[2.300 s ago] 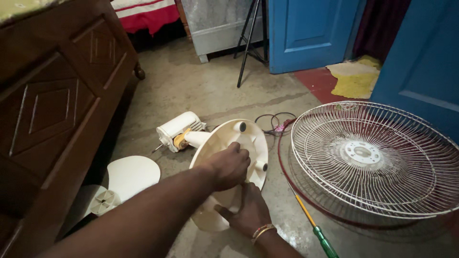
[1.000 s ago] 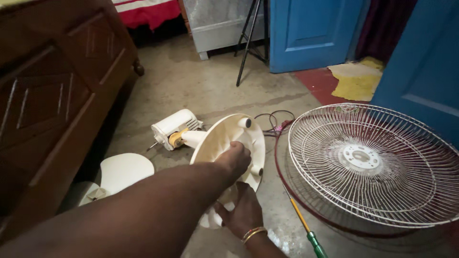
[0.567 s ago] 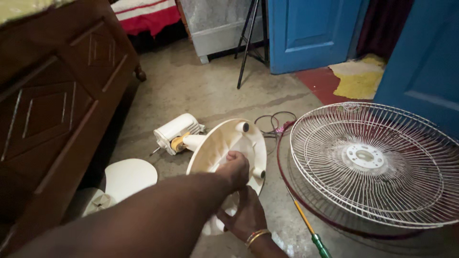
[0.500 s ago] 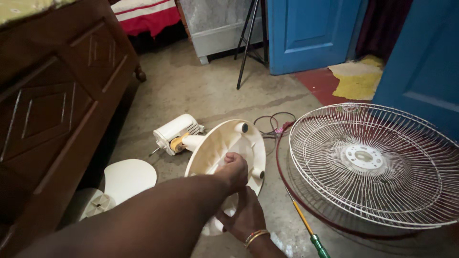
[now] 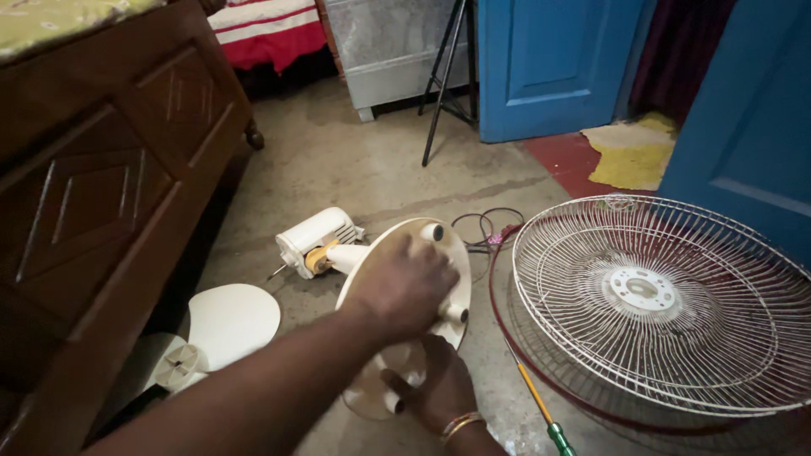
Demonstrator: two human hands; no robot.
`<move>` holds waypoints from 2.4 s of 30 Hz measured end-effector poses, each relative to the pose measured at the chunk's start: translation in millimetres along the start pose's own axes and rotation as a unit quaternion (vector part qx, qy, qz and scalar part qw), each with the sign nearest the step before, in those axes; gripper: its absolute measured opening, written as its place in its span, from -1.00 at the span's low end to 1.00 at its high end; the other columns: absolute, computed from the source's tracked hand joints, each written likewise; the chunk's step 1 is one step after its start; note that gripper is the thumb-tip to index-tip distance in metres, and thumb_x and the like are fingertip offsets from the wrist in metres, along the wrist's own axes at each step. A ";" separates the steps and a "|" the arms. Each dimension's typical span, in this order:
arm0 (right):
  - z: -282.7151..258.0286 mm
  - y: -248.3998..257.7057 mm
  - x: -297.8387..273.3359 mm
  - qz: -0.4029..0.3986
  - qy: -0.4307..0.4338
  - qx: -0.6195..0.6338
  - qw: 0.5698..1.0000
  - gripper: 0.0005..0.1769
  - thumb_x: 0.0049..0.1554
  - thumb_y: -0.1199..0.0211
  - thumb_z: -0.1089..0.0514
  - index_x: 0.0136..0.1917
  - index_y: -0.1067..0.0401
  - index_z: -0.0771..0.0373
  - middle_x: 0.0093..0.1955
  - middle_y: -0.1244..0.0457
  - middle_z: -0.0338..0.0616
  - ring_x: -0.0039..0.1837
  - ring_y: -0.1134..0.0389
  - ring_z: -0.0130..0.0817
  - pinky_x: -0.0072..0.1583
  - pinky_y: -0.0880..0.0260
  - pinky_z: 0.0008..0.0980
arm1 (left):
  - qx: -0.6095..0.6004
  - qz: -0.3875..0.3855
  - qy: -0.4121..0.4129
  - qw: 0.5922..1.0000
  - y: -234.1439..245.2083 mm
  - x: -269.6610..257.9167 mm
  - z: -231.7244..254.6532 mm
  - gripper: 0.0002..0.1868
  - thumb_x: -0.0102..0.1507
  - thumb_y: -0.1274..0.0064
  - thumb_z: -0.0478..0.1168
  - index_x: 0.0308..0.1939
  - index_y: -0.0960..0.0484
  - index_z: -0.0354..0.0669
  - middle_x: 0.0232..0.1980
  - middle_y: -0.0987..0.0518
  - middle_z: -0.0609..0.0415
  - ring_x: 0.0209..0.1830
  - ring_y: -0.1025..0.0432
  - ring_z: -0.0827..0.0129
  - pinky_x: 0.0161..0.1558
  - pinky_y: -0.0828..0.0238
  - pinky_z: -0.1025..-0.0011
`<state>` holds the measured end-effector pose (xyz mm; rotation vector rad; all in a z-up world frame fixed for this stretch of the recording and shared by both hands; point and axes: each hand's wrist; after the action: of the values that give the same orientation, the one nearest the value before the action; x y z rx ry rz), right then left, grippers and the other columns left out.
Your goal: The person assembles a white pedestal fan by attaching the motor housing to the stand, inserting the fan blades onto the motor shaft, and securing the front grille. The person uses a screwdriver to tighten screws on the motor housing and base.
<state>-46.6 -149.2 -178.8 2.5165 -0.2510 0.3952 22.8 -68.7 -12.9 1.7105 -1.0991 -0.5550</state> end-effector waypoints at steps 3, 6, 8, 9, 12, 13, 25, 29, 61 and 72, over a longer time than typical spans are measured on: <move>5.4 4.3 3.9 0.010 -0.008 -0.073 0.997 -0.10 -0.16 -0.54 -0.39 0.21 -0.36 0.24 0.08 -0.33 0.09 0.14 -0.35 0.03 0.15 -0.35 -0.06 | -0.103 0.164 0.139 0.971 33.0 -24.0 -30.6 -0.46 0.13 -0.17 0.09 0.04 -0.60 -0.19 0.03 -0.58 -0.14 0.12 -0.41 -0.02 0.16 -0.25 0.08; 1.6 -5.4 16.3 0.121 -0.080 0.016 0.989 -0.35 0.01 -0.32 -0.30 0.14 -0.37 0.21 -0.02 -0.39 0.02 0.04 -0.43 -0.03 0.07 -0.42 -0.11 | -0.211 0.147 0.342 0.904 45.0 -38.4 -48.6 -0.42 0.22 -0.06 0.17 0.12 -0.57 -0.20 0.11 -0.57 -0.17 0.16 -0.43 -0.05 0.17 -0.32 0.12; -1.7 -6.9 30.8 0.135 -0.117 0.037 0.983 -0.45 0.12 -0.20 -0.32 0.10 -0.41 0.17 -0.06 -0.42 0.01 -0.01 -0.47 -0.01 0.04 -0.43 -0.10 | -0.297 0.083 0.444 0.841 41.4 -42.6 -56.8 -0.36 0.28 0.06 0.26 0.15 -0.58 -0.19 0.14 -0.59 -0.21 0.19 -0.47 -0.05 0.22 -0.36 0.14; -4.7 -7.1 39.7 0.143 -0.134 0.047 0.980 -0.48 0.18 -0.14 -0.32 0.08 -0.43 0.15 -0.08 -0.43 0.01 -0.03 -0.48 0.00 0.02 -0.43 -0.09 | -0.343 0.049 0.473 0.810 37.0 -40.7 -61.3 -0.32 0.31 0.15 0.31 0.14 -0.61 -0.20 0.14 -0.63 -0.25 0.20 -0.50 -0.04 0.25 -0.37 0.15; -16.1 -8.7 52.8 0.143 -0.209 0.046 0.966 -0.45 0.21 -0.08 -0.37 0.01 -0.41 0.16 -0.13 -0.44 0.08 -0.05 -0.48 0.11 0.03 -0.43 0.00 | -0.395 -0.031 0.464 0.793 14.8 -34.6 -62.5 -0.21 0.36 0.36 0.38 0.15 -0.63 -0.22 0.15 -0.62 -0.29 0.23 -0.48 -0.08 0.29 -0.32 0.10; -21.6 -9.9 54.8 0.119 -0.234 0.031 0.965 -0.46 0.22 -0.06 -0.37 0.06 -0.35 0.14 -0.13 -0.42 0.15 -0.02 -0.45 0.18 0.05 -0.40 0.05 | -0.397 -0.052 0.445 0.801 7.0 -33.0 -61.2 -0.17 0.37 0.42 0.40 0.16 -0.63 -0.22 0.16 -0.60 -0.30 0.25 -0.46 -0.11 0.30 -0.29 0.07; -49.3 -33.4 48.8 0.085 -0.294 0.009 0.952 -0.38 0.22 -0.01 -0.32 0.28 -0.04 0.15 -0.08 -0.38 0.38 0.04 -0.40 0.37 0.11 -0.33 0.18 | -0.448 0.023 0.441 0.777 -2.2 -43.4 -46.9 -0.36 0.34 0.35 0.27 0.35 -0.48 0.11 0.14 -0.59 -0.27 0.18 -0.47 -0.15 0.25 -0.34 0.08; -46.2 -38.2 45.3 0.106 -0.268 0.035 0.957 -0.42 0.21 -0.04 -0.25 0.34 -0.09 0.11 -0.12 -0.40 0.27 -0.01 -0.43 0.25 0.05 -0.35 0.12 | -0.457 0.010 0.438 0.774 -0.1 -43.4 -48.6 -0.36 0.35 0.37 0.27 0.34 -0.48 0.08 0.12 -0.60 -0.29 0.17 -0.48 -0.15 0.25 -0.35 0.09; -43.4 -45.3 46.1 0.134 -0.213 0.054 0.966 -0.49 0.23 -0.04 -0.10 0.35 -0.10 0.11 -0.10 -0.39 0.29 0.00 -0.42 0.31 0.04 -0.35 0.16 | -0.445 0.008 0.418 0.792 -1.0 -38.9 -57.2 -0.37 0.34 0.36 0.26 0.29 -0.52 0.04 0.11 -0.63 -0.22 0.18 -0.48 -0.14 0.24 -0.34 0.08; -28.3 -49.1 47.5 0.114 -0.209 0.046 0.970 -0.43 0.17 -0.12 -0.08 0.36 -0.10 0.12 -0.21 -0.40 0.18 -0.12 -0.47 0.13 -0.05 -0.41 0.02 | -0.444 0.022 0.393 0.805 -12.0 -45.0 -64.8 -0.39 0.33 0.32 0.23 0.29 -0.53 0.06 0.06 -0.63 -0.28 0.14 -0.49 -0.17 0.22 -0.34 0.06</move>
<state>4.5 -97.3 -165.8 2.6499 -0.7028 -0.0456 55.9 3.2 -3.0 0.8890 -0.1756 -0.2016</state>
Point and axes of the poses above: each hand's wrist, its own x-axis towards the middle knuckle, its own y-axis out of the back of the hand, z = x × y
